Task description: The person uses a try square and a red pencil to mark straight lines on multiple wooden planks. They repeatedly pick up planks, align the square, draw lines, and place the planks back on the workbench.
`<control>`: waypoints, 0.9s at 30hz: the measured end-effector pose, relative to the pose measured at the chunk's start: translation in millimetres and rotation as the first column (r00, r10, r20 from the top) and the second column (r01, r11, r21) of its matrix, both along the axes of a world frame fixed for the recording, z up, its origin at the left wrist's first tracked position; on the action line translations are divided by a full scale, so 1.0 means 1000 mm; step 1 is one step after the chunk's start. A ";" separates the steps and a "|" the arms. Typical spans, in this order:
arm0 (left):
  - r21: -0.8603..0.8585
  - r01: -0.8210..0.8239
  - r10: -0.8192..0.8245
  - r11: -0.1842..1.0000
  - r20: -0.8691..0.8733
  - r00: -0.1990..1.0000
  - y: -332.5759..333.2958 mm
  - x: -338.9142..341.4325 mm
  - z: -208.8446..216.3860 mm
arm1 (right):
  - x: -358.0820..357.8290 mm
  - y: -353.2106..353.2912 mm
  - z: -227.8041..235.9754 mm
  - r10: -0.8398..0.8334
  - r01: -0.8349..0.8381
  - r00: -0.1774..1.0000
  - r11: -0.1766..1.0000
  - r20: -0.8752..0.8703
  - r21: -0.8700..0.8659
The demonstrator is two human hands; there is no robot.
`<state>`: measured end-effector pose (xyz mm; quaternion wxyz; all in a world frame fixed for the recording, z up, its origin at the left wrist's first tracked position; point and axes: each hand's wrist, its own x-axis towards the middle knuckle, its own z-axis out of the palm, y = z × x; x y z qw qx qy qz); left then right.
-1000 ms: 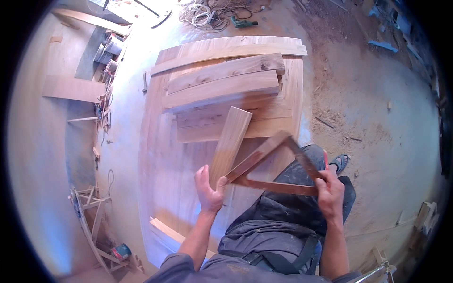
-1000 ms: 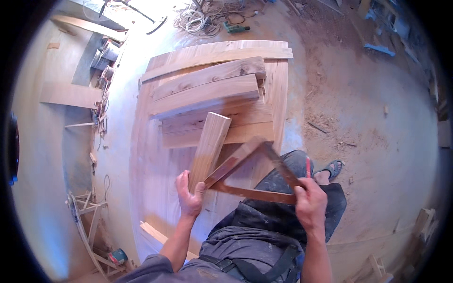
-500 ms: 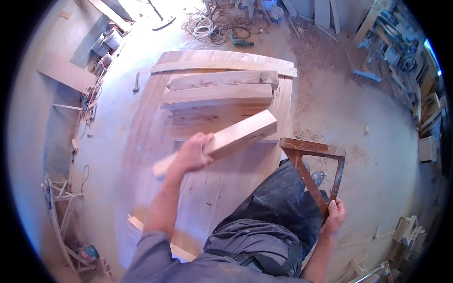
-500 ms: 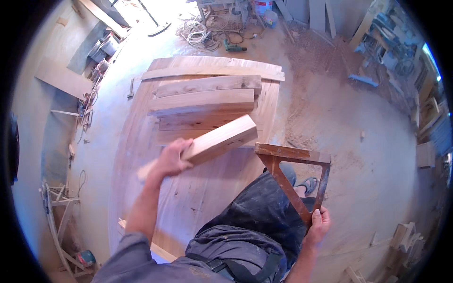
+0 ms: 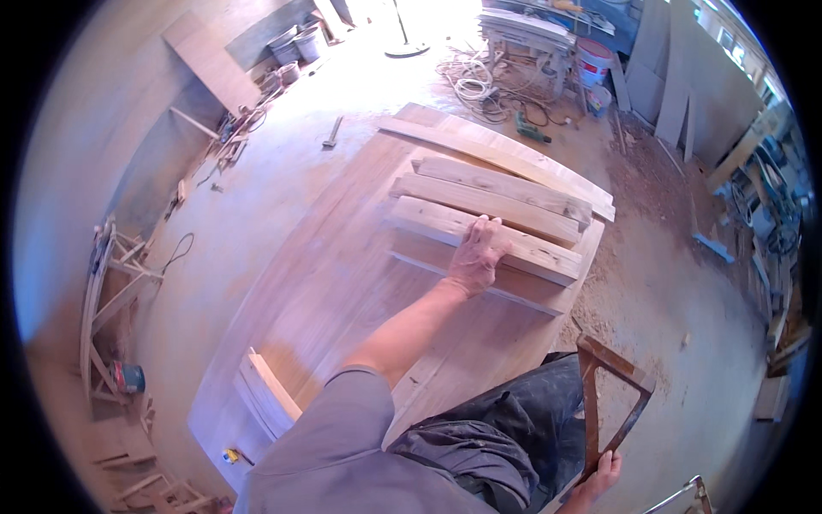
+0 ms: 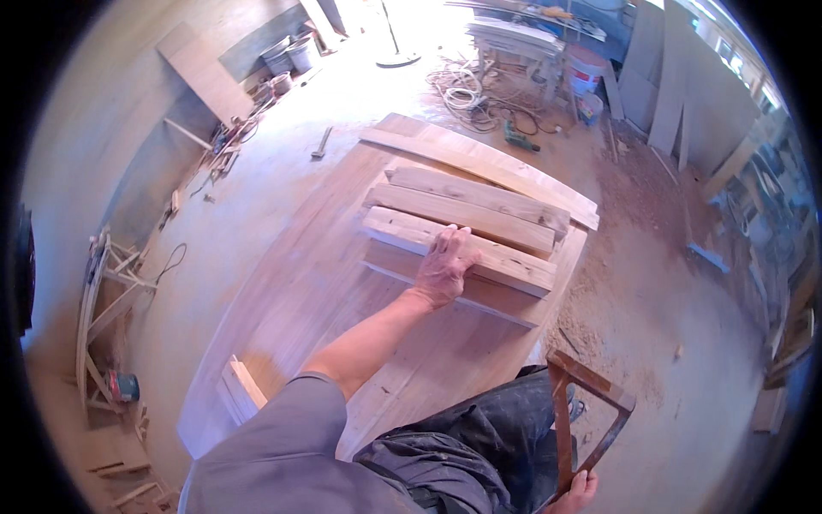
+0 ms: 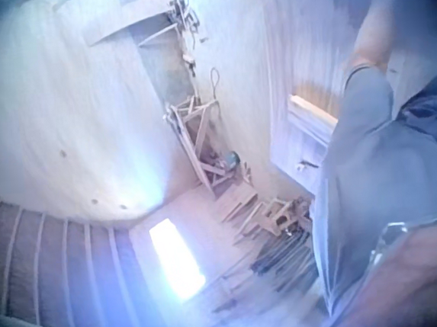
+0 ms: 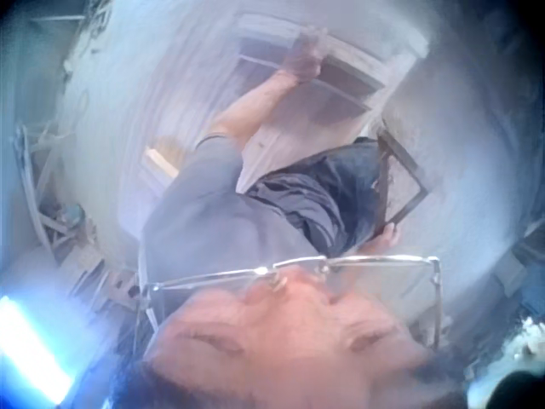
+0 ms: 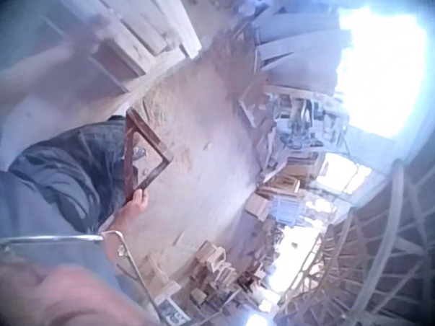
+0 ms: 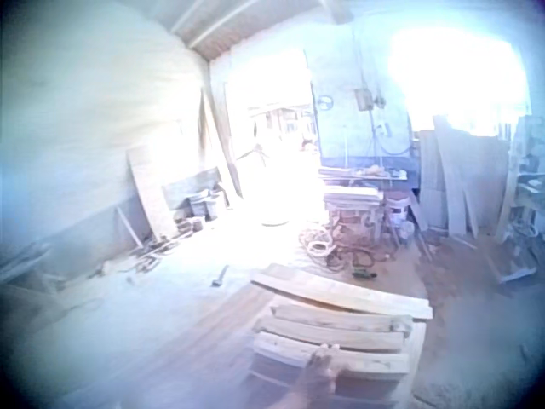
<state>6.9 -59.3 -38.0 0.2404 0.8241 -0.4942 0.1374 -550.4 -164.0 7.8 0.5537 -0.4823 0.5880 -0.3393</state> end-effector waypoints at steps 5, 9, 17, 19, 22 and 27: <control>-0.065 -0.058 0.061 0.996 0.041 0.997 -0.008 0.023 -0.006 | 0.038 0.015 0.049 -0.028 0.049 0.983 0.993 -0.182 0.112; -0.073 -0.255 0.245 0.964 -0.127 0.961 0.001 0.016 -0.014 | 0.077 0.004 0.065 0.039 -0.029 0.993 0.995 -0.110 0.098; 0.158 -0.784 0.792 0.601 -0.255 0.555 0.285 -0.061 -0.062 | 0.092 -0.047 0.004 0.145 -0.139 0.980 0.989 0.138 -0.051; 0.293 -0.908 0.954 0.299 -0.105 0.280 0.363 -0.098 -0.069 | 0.083 -0.067 -0.022 0.267 -0.268 0.963 0.964 0.048 0.008; 0.470 -0.878 0.986 -0.091 -0.078 -0.144 0.438 -0.158 -0.053 | 0.085 -0.095 -0.042 0.268 -0.274 0.959 0.960 0.087 0.062; 0.586 -0.771 0.885 -0.250 -0.186 -0.428 0.456 -0.191 -0.052 | 0.139 -0.080 -0.003 0.302 -0.305 0.951 0.952 0.069 0.040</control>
